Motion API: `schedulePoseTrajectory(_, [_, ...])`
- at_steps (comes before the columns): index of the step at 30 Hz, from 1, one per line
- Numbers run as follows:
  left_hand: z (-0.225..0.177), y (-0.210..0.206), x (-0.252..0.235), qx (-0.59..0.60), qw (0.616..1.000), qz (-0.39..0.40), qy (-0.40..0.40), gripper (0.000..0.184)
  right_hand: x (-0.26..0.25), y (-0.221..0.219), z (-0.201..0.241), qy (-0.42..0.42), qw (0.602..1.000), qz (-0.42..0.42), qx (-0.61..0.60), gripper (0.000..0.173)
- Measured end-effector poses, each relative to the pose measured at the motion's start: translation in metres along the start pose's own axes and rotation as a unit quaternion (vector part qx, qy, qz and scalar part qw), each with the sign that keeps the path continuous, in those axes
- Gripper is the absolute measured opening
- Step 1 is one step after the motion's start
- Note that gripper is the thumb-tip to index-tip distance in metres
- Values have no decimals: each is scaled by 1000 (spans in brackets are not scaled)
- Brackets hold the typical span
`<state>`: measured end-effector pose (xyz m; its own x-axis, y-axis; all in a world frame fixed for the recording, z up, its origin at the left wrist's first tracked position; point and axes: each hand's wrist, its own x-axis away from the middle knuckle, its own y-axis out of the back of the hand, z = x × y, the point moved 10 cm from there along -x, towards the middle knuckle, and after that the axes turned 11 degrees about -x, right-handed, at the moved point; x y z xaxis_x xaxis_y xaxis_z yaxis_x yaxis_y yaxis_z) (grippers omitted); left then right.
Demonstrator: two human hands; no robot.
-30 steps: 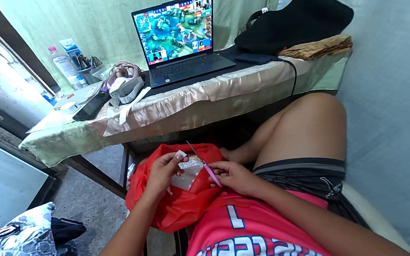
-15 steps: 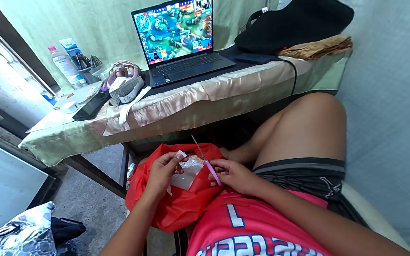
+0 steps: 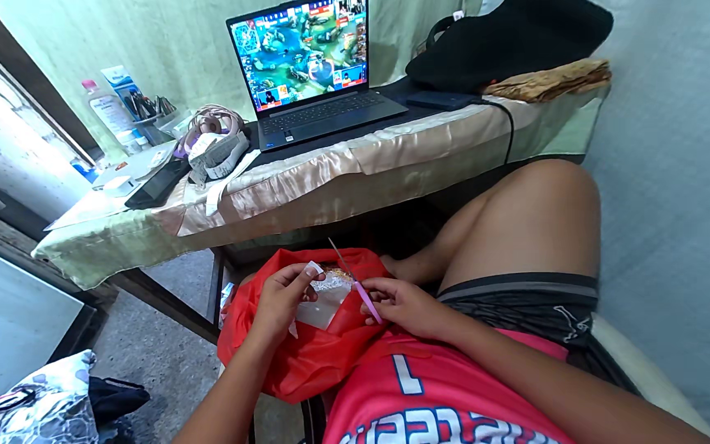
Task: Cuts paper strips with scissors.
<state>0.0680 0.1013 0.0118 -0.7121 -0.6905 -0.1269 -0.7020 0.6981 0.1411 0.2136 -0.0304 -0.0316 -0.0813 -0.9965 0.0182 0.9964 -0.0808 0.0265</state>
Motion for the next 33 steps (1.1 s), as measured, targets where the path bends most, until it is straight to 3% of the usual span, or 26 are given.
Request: schedulePoseTrajectory(33, [1,-1,0,24,1000,2,8,22,0,-5,-3,2,999,25,25,46])
